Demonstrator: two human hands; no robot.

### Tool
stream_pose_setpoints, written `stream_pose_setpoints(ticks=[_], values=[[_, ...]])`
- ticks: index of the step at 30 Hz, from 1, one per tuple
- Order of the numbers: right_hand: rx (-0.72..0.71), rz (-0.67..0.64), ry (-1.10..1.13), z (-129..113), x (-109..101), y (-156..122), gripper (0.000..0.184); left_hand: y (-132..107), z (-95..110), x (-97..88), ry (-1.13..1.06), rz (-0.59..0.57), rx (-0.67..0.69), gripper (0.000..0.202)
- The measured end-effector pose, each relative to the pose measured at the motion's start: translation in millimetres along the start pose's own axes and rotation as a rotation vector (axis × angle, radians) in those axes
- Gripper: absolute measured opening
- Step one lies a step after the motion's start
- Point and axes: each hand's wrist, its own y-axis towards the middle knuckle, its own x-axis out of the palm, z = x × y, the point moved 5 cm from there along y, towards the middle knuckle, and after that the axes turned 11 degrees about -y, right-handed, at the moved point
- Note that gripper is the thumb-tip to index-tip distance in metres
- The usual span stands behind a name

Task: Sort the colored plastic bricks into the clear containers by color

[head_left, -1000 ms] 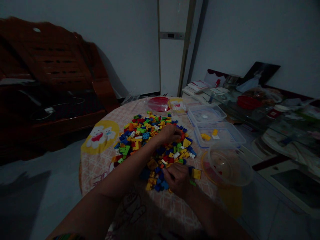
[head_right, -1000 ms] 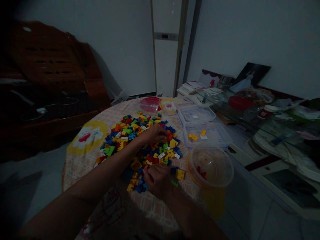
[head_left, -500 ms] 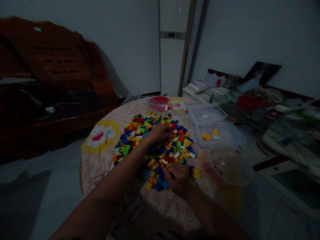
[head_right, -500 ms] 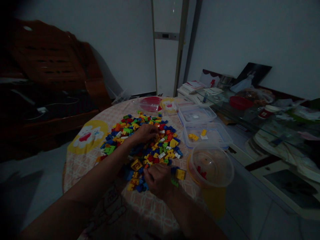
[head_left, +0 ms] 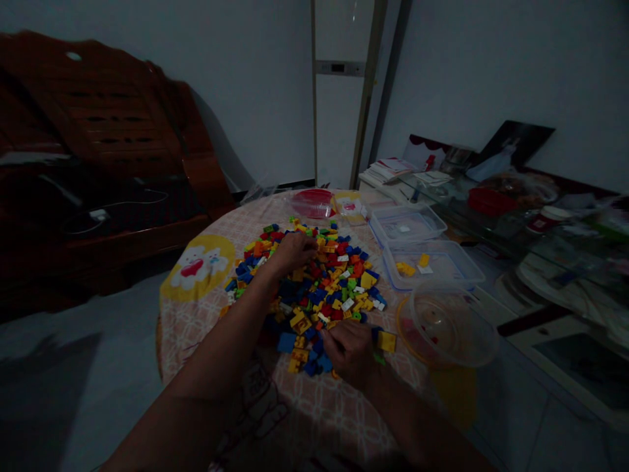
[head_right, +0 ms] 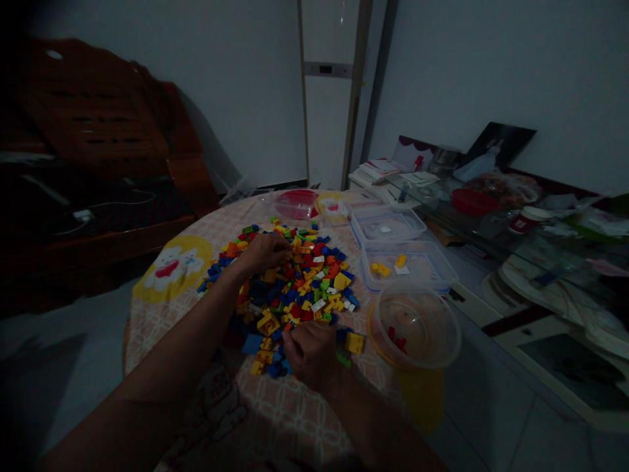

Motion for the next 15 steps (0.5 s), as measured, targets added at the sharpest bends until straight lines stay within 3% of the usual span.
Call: stream_pose_setpoints(ticks=[3,8,11,15], values=[[0.001,0.005,-0.009,1,2,-2,0.04,-4,13,3.4,0.008,0.026,0.089,0.022],[0.008,-0.003,-0.014,1,2,-2,0.039,-18,40,30.1,-0.017,-0.154,0.343,0.016],[0.005,-0.007,-0.01,0,0,-1,0.039,-22,30,32.4,0.036,-0.133,0.354,0.012],[0.005,-0.008,-0.004,-1,-1,1,0.04,-22,1,19.2,0.039,-0.056,0.322,0.012]])
